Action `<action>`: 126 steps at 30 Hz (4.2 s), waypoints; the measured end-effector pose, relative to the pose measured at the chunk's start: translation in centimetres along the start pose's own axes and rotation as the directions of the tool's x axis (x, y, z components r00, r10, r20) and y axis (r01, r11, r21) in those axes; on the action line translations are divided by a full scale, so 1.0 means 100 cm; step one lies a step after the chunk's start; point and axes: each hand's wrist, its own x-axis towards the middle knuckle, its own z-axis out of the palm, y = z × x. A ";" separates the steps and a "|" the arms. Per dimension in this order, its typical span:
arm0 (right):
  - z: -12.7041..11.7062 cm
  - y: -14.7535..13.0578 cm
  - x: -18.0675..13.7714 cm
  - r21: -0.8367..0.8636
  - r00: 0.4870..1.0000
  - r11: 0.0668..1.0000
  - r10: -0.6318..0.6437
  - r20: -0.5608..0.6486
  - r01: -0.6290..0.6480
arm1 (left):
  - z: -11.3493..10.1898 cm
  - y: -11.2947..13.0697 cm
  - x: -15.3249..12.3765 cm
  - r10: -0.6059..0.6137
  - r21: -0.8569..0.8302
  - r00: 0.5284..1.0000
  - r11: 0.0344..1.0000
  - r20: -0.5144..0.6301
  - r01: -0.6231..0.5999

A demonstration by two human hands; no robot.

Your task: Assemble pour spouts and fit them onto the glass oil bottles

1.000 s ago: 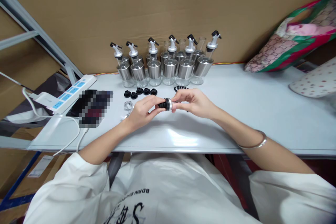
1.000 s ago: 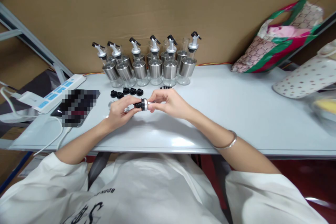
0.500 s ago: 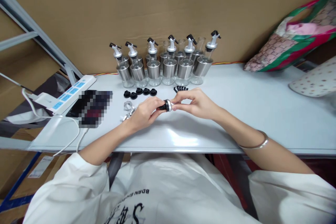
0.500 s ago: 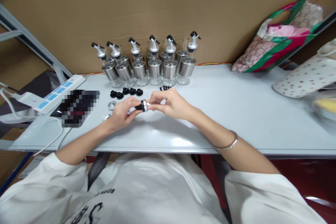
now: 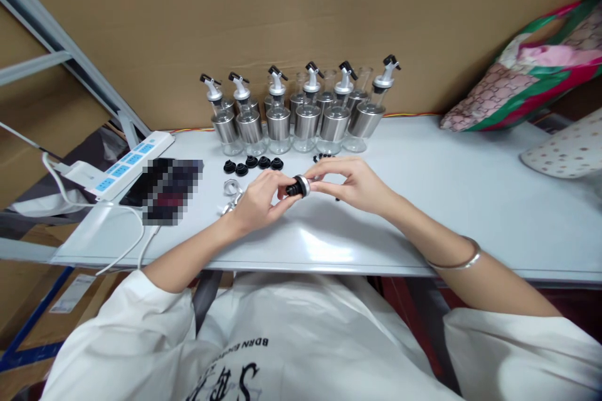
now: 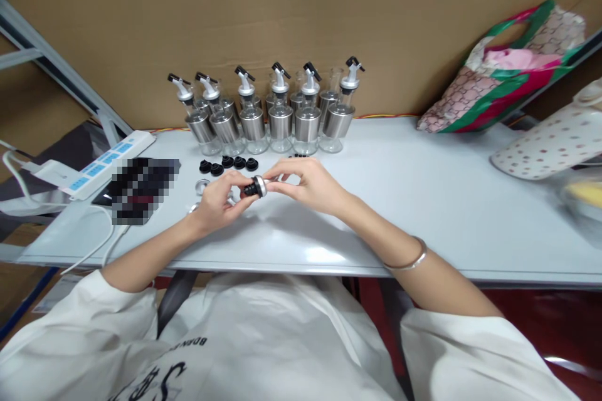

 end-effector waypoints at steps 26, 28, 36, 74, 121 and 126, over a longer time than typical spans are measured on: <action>0.012 -0.006 -0.003 0.091 0.978 0.980 0.165 0.126 -0.177 | 0.000 0.002 0.002 -0.035 0.148 0.998 0.989 0.044 0.028; 0.012 -0.006 -0.003 0.095 0.985 0.983 0.148 0.094 -0.157 | -0.001 0.004 0.002 -0.036 0.140 0.999 0.990 0.040 0.030; 0.012 -0.003 -0.003 0.100 0.982 0.980 0.164 0.091 -0.173 | 0.001 0.004 -0.001 -0.163 -0.008 0.981 0.986 0.107 0.164; 0.012 0.000 -0.005 -0.015 0.975 0.994 0.112 0.192 -0.111 | 0.020 0.013 -0.013 -0.472 -0.446 0.845 0.718 0.251 0.534; 0.016 -0.004 -0.006 -0.161 0.979 0.987 0.062 0.195 -0.031 | 0.021 0.013 -0.016 -0.490 -0.345 0.817 0.743 0.305 0.574; 0.017 -0.005 -0.007 -0.154 0.982 0.987 0.069 0.176 -0.042 | 0.020 0.014 -0.016 -0.441 -0.322 0.860 0.800 0.257 0.507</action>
